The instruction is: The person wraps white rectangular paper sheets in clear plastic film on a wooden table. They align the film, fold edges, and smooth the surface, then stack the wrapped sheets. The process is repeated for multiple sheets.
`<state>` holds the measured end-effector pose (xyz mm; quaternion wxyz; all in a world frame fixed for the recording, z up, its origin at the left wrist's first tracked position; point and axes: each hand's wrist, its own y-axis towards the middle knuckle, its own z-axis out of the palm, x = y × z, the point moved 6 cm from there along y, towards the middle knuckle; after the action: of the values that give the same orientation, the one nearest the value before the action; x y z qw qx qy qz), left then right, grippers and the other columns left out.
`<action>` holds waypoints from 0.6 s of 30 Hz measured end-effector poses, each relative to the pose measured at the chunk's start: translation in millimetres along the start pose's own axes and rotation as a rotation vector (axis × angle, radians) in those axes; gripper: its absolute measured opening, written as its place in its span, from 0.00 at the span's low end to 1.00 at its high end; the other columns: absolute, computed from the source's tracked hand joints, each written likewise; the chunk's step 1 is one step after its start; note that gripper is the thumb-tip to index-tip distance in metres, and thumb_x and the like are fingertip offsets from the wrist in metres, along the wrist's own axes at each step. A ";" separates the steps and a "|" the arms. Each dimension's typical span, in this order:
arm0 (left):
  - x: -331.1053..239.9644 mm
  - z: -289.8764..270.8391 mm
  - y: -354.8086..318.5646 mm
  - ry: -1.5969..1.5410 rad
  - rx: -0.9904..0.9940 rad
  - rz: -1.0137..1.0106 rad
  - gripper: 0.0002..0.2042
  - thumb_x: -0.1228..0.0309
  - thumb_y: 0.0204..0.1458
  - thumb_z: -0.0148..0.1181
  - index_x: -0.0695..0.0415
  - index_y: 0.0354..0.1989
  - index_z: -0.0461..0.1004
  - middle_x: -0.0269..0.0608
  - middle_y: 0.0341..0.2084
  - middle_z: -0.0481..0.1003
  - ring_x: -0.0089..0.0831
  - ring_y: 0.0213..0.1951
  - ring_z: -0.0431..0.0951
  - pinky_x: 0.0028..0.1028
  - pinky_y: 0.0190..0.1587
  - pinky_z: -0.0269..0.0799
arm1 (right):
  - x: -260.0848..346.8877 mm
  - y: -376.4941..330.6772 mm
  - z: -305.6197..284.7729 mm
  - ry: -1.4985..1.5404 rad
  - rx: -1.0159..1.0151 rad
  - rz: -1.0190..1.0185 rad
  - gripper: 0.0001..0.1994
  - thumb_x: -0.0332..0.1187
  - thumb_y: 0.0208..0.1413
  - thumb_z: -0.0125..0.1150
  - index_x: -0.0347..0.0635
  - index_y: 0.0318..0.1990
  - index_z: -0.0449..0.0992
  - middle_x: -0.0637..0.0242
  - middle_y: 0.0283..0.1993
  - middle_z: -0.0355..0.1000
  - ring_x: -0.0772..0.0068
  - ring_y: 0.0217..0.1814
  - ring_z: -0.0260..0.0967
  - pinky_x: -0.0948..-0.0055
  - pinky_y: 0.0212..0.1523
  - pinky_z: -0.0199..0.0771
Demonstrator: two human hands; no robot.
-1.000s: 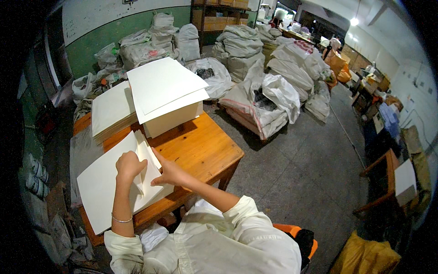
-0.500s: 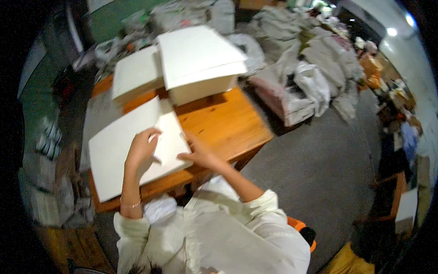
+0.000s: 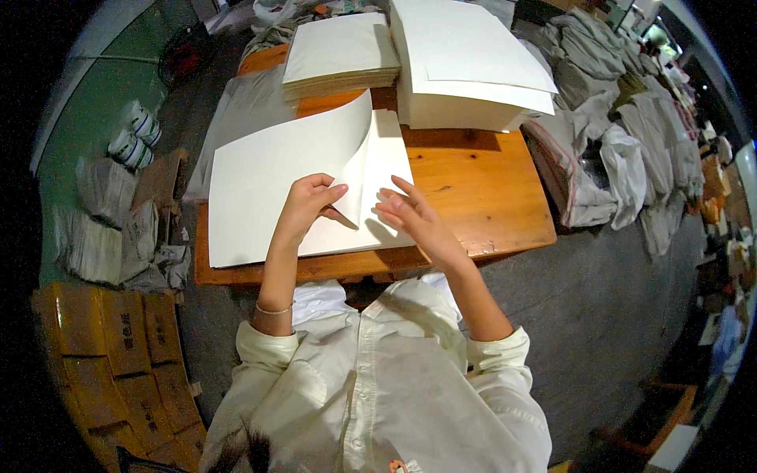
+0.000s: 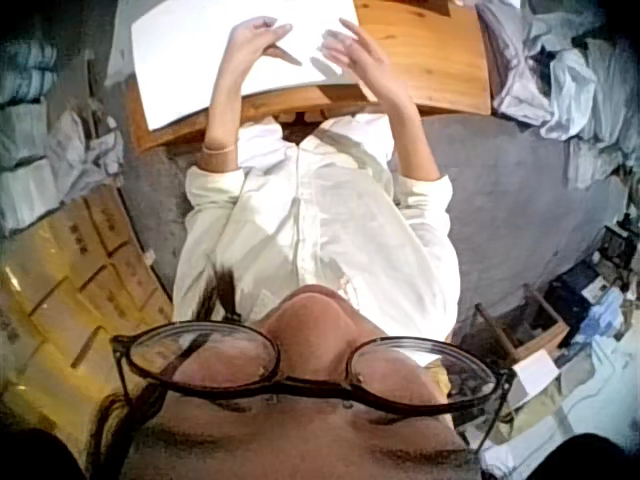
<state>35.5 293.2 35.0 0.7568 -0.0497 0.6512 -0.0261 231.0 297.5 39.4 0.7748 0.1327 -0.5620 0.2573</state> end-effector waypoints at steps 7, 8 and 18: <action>5.7 -2.6 0.8 0.072 -0.035 0.067 0.14 0.64 0.53 0.65 0.60 0.24 0.70 0.36 0.18 0.74 0.23 0.21 0.77 0.20 0.25 0.75 | -16.1 11.8 3.4 0.349 0.055 0.218 0.31 0.52 0.67 0.38 0.36 0.66 0.51 0.47 0.63 0.59 0.56 0.63 0.63 0.65 0.65 0.64; 5.3 -2.8 -1.3 0.046 -0.050 0.084 0.15 0.63 0.53 0.65 0.58 0.22 0.69 0.36 0.18 0.73 0.23 0.20 0.77 0.19 0.25 0.74 | -15.8 12.4 2.8 0.371 0.074 0.226 0.32 0.54 0.66 0.38 0.36 0.66 0.51 0.46 0.64 0.59 0.55 0.63 0.63 0.64 0.65 0.64; 7.2 -12.0 -6.5 -0.038 -0.034 -0.001 0.16 0.60 0.56 0.62 0.57 0.23 0.69 0.35 0.17 0.74 0.22 0.22 0.78 0.16 0.26 0.72 | -4.6 15.9 -1.7 0.218 0.002 0.294 0.29 0.46 0.65 0.47 0.37 0.66 0.52 0.51 0.58 0.65 0.62 0.56 0.69 0.65 0.55 0.75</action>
<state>24.9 285.5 26.8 0.7681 -0.0631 0.6371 -0.0145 222.6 310.5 33.2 0.7849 0.0213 -0.4879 0.3813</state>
